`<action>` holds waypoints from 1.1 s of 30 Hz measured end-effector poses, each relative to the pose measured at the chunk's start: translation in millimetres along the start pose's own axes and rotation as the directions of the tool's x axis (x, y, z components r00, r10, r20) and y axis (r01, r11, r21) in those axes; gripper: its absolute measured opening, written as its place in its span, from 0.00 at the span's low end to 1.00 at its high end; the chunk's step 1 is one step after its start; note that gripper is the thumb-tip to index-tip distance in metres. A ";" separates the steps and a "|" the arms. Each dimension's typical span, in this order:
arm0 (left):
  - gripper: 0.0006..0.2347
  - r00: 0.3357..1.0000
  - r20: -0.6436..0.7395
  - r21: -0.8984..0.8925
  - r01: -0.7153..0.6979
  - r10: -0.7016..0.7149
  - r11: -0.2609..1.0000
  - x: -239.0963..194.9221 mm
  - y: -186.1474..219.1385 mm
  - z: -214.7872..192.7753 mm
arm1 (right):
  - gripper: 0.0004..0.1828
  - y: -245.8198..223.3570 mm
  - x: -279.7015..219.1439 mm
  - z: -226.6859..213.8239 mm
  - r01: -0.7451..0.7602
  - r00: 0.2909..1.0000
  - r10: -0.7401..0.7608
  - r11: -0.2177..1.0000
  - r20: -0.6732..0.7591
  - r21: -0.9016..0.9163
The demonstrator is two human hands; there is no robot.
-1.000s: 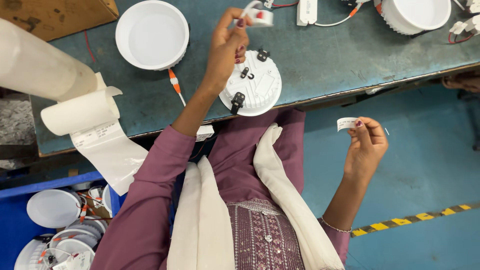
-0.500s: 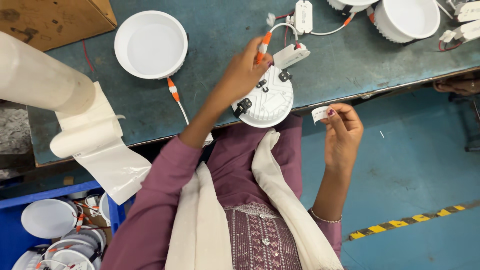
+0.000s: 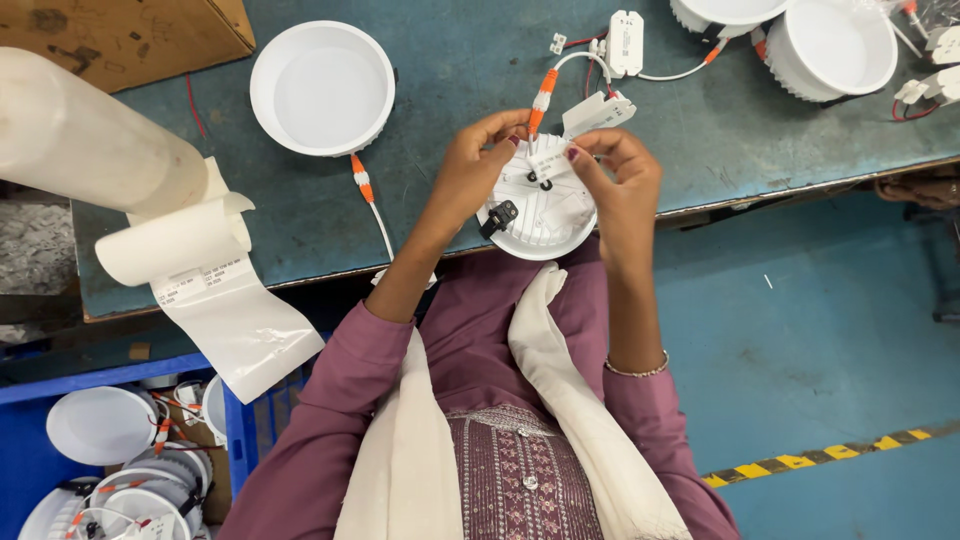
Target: The person wipes the interior of white circular light fixtures with a cloth, then tears off printed labels and affixes them to the back of the fixtures. The person handles the fixtures one at a time and places them on the table after labeling.
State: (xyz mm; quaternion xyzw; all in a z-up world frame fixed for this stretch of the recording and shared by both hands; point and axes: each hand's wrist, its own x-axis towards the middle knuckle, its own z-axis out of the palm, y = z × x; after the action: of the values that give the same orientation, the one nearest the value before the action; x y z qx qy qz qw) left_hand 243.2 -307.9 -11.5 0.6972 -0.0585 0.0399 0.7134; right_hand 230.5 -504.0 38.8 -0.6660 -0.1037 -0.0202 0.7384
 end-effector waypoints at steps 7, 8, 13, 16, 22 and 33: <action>0.17 0.999 -0.004 -0.182 0.041 -0.043 0.982 -4.9 7.7 -3.7 | 0.03 9.0 9.7 13.8 0.085 0.996 -0.088 0.980 -0.005 -0.182; 0.18 0.999 -0.024 -0.142 0.029 -0.033 0.989 -6.1 8.1 -4.2 | 0.03 10.0 10.0 14.4 0.067 0.997 -0.071 0.982 -0.014 -0.178; 0.23 0.998 -0.061 -0.060 -0.033 0.029 0.998 -11.7 7.9 -6.0 | 0.03 12.6 10.5 13.8 0.011 0.999 -0.017 0.991 -0.042 -0.135; 0.23 0.997 -0.072 -0.112 0.029 -0.038 0.993 -13.3 8.9 -5.5 | 0.04 13.8 11.7 13.7 0.004 0.999 -0.009 0.994 -0.043 -0.111; 0.13 0.989 -0.123 0.005 0.082 -0.081 0.997 -16.7 6.6 -2.4 | 0.05 15.4 13.1 14.1 -0.007 0.999 0.002 0.995 -0.044 -0.102; 0.10 0.983 -0.179 0.080 0.042 -0.028 0.996 -8.2 -20.8 -3.3 | 0.04 14.0 15.8 15.6 -0.030 0.999 0.024 0.988 -0.043 -0.155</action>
State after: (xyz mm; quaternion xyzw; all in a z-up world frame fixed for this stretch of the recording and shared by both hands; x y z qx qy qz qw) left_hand 238.1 -304.9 -33.4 0.7209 0.0194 0.0918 0.6867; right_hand 246.4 -485.3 29.3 -0.7222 -0.0778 -0.0317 0.6865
